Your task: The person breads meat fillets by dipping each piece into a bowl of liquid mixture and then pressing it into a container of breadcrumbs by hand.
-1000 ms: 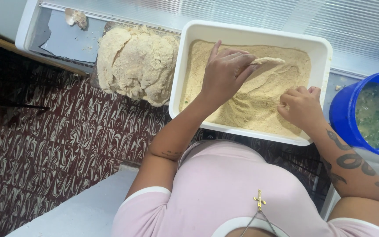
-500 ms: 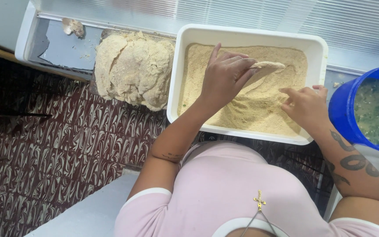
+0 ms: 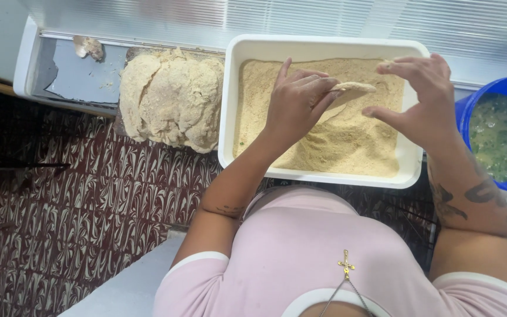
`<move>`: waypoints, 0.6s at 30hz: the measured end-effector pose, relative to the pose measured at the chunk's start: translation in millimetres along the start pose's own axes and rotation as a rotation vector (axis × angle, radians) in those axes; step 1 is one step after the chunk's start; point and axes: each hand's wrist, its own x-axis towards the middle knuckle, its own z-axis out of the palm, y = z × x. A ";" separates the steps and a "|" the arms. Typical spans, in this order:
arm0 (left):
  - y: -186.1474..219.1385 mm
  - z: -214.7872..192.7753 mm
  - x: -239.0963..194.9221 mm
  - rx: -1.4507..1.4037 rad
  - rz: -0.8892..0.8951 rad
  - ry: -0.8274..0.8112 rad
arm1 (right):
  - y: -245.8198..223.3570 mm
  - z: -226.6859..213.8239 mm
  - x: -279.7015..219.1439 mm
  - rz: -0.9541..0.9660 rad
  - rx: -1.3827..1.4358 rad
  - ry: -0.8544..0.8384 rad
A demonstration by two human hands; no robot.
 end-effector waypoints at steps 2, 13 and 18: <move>0.3 0.7 0.9 -0.022 0.007 -0.009 | -6.9 3.8 11.0 -0.002 0.029 -0.022; -9.3 2.9 -1.3 -0.045 -0.012 -0.017 | 3.3 30.8 23.2 0.069 0.166 -0.101; -9.8 -12.6 -1.5 -0.091 -0.104 -0.100 | -2.4 19.0 27.4 0.067 0.136 -0.031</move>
